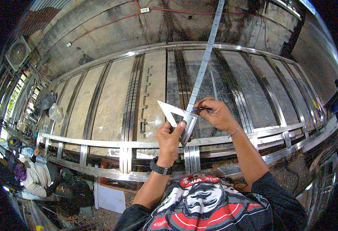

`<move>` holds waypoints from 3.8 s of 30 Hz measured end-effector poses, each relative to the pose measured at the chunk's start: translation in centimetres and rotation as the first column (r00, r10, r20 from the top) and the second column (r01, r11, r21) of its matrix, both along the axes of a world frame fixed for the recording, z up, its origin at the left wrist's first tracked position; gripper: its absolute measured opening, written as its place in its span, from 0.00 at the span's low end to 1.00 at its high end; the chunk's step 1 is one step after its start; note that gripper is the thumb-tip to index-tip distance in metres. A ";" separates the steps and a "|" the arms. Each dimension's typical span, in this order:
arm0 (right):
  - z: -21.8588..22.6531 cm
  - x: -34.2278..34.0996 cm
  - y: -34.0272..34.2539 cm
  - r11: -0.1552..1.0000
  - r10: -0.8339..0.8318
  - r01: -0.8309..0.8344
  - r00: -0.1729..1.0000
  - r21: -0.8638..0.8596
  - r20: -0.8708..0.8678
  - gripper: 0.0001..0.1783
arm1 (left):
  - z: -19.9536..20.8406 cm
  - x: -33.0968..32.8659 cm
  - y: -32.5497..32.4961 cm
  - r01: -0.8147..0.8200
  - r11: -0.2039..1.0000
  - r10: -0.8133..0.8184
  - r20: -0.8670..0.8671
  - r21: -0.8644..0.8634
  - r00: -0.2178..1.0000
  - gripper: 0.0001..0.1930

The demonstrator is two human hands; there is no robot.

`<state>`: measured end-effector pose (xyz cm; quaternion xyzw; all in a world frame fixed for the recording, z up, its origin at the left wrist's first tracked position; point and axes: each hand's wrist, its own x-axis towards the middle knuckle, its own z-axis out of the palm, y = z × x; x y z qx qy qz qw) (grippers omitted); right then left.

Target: The person uses a set square and a marker to measure and mark a metal bar. They repeatedly align the set square along the bar and draw lines at measured intervals. The person then moves to a metal frame and continues marking along its edges.

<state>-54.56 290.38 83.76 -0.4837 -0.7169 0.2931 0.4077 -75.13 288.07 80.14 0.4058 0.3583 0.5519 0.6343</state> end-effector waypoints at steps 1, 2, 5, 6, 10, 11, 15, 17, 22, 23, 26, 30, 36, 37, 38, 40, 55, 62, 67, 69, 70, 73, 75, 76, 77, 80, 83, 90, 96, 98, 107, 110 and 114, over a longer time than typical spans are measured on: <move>0.0 0.0 0.0 1.000 0.003 -0.003 1.000 -0.012 -0.006 0.13 | 0.0 0.0 0.1 0.002 1.000 -0.002 0.009 0.003 1.000 0.08; 0.0 0.1 0.0 1.000 0.011 -0.011 1.000 0.010 -0.001 0.13 | 0.0 0.0 0.1 0.004 1.000 -0.004 0.019 0.006 1.000 0.08; -0.4 0.7 0.1 0.996 0.022 -0.026 0.998 0.091 0.053 0.12 | 0.1 0.1 0.1 0.002 1.000 -0.002 0.009 0.015 1.000 0.08; -1.0 1.2 0.3 0.991 0.017 -0.029 0.995 0.127 0.095 0.11 | 0.2 0.1 0.1 0.000 1.000 0.000 -0.001 0.018 1.000 0.08; -1.2 1.6 0.1 0.990 -0.007 -0.012 0.991 0.143 0.133 0.10 | 0.1 0.0 0.2 -0.005 1.000 0.005 -0.012 0.008 1.000 0.08; -1.2 1.7 0.1 0.995 -0.020 0.012 0.996 0.098 0.082 0.10 | 0.1 -0.1 0.2 0.000 1.000 0.001 -0.016 0.010 1.000 0.08; -0.8 1.5 -0.2 0.997 -0.046 0.047 0.999 0.056 -0.021 0.10 | 0.4 0.0 0.1 0.033 0.999 -0.033 0.012 -0.016 0.999 0.08; -0.4 1.2 -0.3 0.996 -0.031 0.031 1.000 0.087 -0.004 0.10 | 0.0 -0.1 0.1 0.047 0.999 -0.046 0.033 -0.012 0.998 0.08; -1.0 1.1 0.2 0.995 0.032 -0.033 0.999 0.096 0.009 0.10 | 0.4 0.2 -0.2 0.032 0.999 -0.032 -0.018 -0.017 0.999 0.05; -1.0 1.1 0.2 0.994 0.031 -0.034 0.999 0.104 0.029 0.10 | 0.6 0.2 -0.3 0.035 0.999 -0.035 -0.015 -0.024 0.999 0.05; -0.8 1.2 0.3 0.990 0.039 -0.048 0.997 0.129 0.069 0.09 | 0.1 0.1 -0.1 0.026 1.000 -0.026 -0.022 -0.002 0.999 0.07; -0.9 1.4 0.3 0.990 0.052 -0.059 0.997 0.125 0.054 0.08 | 0.1 0.2 -0.3 0.046 0.999 -0.046 -0.009 -0.024 0.999 0.04; -0.8 1.9 0.3 0.987 0.101 -0.114 0.988 0.116 0.115 0.09 | 0.3 0.3 -0.4 0.012 1.000 -0.013 -0.055 -0.010 0.998 0.03; -0.6 1.9 0.2 0.987 0.103 -0.117 0.987 0.113 0.119 0.09 | 0.1 0.3 -0.3 0.016 1.000 -0.016 -0.059 0.000 0.998 0.04; -0.4 1.9 0.1 0.986 0.100 -0.114 0.987 0.119 0.123 0.09 | -0.1 0.2 -0.1 0.020 1.000 -0.020 -0.064 0.010 0.998 0.05; 0.0 1.8 0.0 0.985 0.092 -0.109 0.987 0.130 0.131 0.09 | -0.3 0.1 -0.1 0.019 1.000 -0.018 -0.062 0.019 0.998 0.06; 0.6 3.1 -0.2 0.986 0.118 -0.144 0.962 0.089 0.247 0.10 | 0.2 0.2 -0.4 0.013 1.000 -0.014 -0.075 -0.013 0.997 0.04; -0.2 3.9 -1.0 0.997 0.072 -0.073 0.997 0.021 0.038 0.11 | -0.4 0.0 -0.1 -0.001 1.000 0.000 -0.043 -0.007 0.999 0.06; -1.2 1.1 -3.4 0.953 -0.254 0.187 0.922 -0.238 -0.291 0.16 | -0.4 -0.1 0.1 -0.003 0.999 0.002 -0.021 -0.044 1.000 0.06; -3.7 -1.4 -3.9 0.960 -0.267 0.187 0.841 -0.210 -0.470 0.17 | -0.3 0.5 0.3 -0.011 0.998 0.011 -0.006 -0.063 1.000 0.06; -4.4 -2.5 -3.9 0.961 -0.271 0.193 0.789 -0.196 -0.551 0.19 | -0.2 0.7 0.4 -0.005 0.999 0.003 -0.028 -0.054 1.000 0.06; -4.7 -5.4 -3.6 0.954 -0.288 0.170 0.748 -0.248 -0.598 0.18 | -0.7 1.0 0.5 -0.017 1.000 0.016 -0.112 -0.012 0.994 0.05; -4.6 -6.3 -3.4 0.919 -0.371 0.204 0.732 -0.336 -0.571 0.15 | -1.5 1.2 0.4 -0.051 0.998 0.056 -0.162 0.033 0.985 0.05; -4.5 -6.4 -3.2 0.898 -0.413 0.224 0.724 -0.378 -0.552 0.14 | -1.4 1.3 0.4 -0.025 1.000 0.027 -0.165 0.015 0.986 0.06; -4.3 -6.5 -3.1 0.908 -0.402 0.222 0.703 -0.356 -0.587 0.10 | -1.3 1.3 0.4 0.000 1.000 -0.001 -0.167 -0.003 0.986 0.07; -4.8 -6.0 -2.8 0.914 -0.402 0.274 0.698 -0.298 -0.592 0.11 | -1.6 0.9 0.2 0.125 0.992 -0.122 -0.116 0.025 0.986 0.10; -4.4 -5.1 -2.4 0.904 -0.426 0.288 0.671 -0.316 -0.607 0.11 | -1.7 -1.0 0.1 0.293 0.956 -0.292 -0.186 -0.020 0.938 0.13; -4.2 -3.8 -1.9 0.903 -0.430 0.297 0.656 -0.312 -0.621 0.11 | -3.2 -1.0 -1.8 0.279 0.957 -0.289 -0.157 -0.085 0.944 0.12; -4.0 -4.1 -2.3 0.918 -0.394 0.289 0.741 -0.271 -0.544 0.14 | -2.2 0.6 -1.3 0.050 0.994 -0.062 -0.127 -0.101 0.990 0.09; -4.1 -4.3 -2.5 0.927 -0.375 0.296 0.753 -0.231 -0.541 0.15 | -1.6 1.1 -0.9 0.059 0.988 -0.065 -0.036 -0.140 0.997 0.09; -4.4 -4.7 -3.0 0.940 -0.331 0.192 0.712 -0.282 -0.620 0.11 | -1.1 2.3 0.1 -0.011 0.997 0.010 -0.009 -0.082 1.000 0.07; -5.1 -4.5 -3.0 0.948 -0.305 0.163 0.713 -0.274 -0.631 0.11 | -0.9 2.2 0.6 -0.011 0.999 0.006 -0.114 -0.045 0.993 0.07; -4.0 -4.6 -3.6 0.938 -0.314 0.166 0.777 -0.303 -0.545 0.12 | -0.8 1.9 1.0 0.020 0.997 -0.029 -0.122 -0.075 0.992 0.05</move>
